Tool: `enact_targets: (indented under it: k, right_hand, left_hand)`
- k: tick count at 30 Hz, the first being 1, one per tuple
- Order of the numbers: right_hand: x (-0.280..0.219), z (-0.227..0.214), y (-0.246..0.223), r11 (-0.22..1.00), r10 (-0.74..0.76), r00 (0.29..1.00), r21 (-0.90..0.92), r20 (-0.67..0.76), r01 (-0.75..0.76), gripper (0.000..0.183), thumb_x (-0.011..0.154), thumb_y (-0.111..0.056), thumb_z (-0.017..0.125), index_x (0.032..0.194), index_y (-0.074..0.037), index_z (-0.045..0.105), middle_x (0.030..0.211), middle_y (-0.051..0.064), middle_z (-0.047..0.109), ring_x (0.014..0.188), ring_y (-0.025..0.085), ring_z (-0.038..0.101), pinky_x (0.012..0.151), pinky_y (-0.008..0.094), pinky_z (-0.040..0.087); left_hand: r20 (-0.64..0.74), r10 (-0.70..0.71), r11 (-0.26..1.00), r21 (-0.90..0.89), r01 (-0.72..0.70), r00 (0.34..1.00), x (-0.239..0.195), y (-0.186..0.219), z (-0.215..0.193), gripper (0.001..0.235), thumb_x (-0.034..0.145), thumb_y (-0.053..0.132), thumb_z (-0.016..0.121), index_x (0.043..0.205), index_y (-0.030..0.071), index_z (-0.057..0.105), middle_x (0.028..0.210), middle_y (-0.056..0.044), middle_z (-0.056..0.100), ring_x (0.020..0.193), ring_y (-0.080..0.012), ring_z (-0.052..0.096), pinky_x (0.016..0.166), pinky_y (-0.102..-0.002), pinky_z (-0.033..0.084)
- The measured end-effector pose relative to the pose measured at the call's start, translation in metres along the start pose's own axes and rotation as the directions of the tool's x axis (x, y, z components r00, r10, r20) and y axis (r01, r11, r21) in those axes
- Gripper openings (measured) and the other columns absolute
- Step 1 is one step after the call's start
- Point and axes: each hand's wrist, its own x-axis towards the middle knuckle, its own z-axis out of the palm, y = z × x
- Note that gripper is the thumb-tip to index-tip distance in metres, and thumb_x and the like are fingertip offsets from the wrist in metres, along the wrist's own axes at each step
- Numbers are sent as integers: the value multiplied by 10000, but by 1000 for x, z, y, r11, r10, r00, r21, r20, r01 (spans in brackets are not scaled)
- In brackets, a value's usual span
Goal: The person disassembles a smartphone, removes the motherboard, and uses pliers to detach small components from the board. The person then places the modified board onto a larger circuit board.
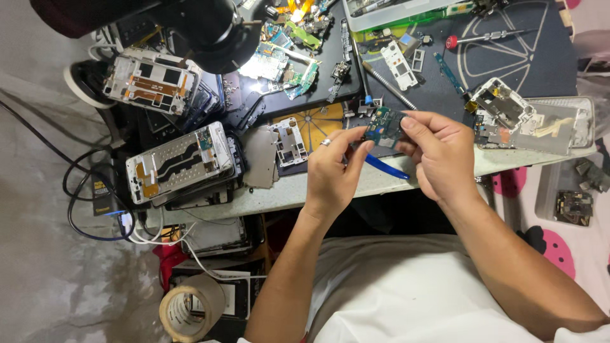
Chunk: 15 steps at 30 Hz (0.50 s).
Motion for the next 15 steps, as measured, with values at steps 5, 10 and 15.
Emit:
enact_targets:
  k: [5,10,15]
  right_hand:
    - [-4,6,-1,996,-25,997,-89,74,31,146,1026,-58,641,1075,60,711,978,101,749,856,149,735,814,305,631]
    - [-10,10,-3,959,-80,990,-264,115,108,163,1036,-71,643,1094,59,720,952,113,750,844,166,740,823,318,632]
    - [-14,17,-9,889,-147,971,-405,190,214,267,1005,-37,657,1258,47,657,1038,100,740,936,146,743,853,285,609]
  left_hand:
    - [-62,-121,978,-178,109,991,0,-8,0,221,970,47,712,1188,11,712,872,-10,669,684,-56,557,592,-214,454]
    - [-118,-118,977,-193,94,986,-4,-10,0,146,982,58,720,1117,3,721,795,32,631,618,-10,527,544,-192,409]
    - [-132,-171,957,-259,132,976,-4,-14,0,100,998,40,713,1084,-11,716,822,31,635,661,-11,515,567,-193,416]
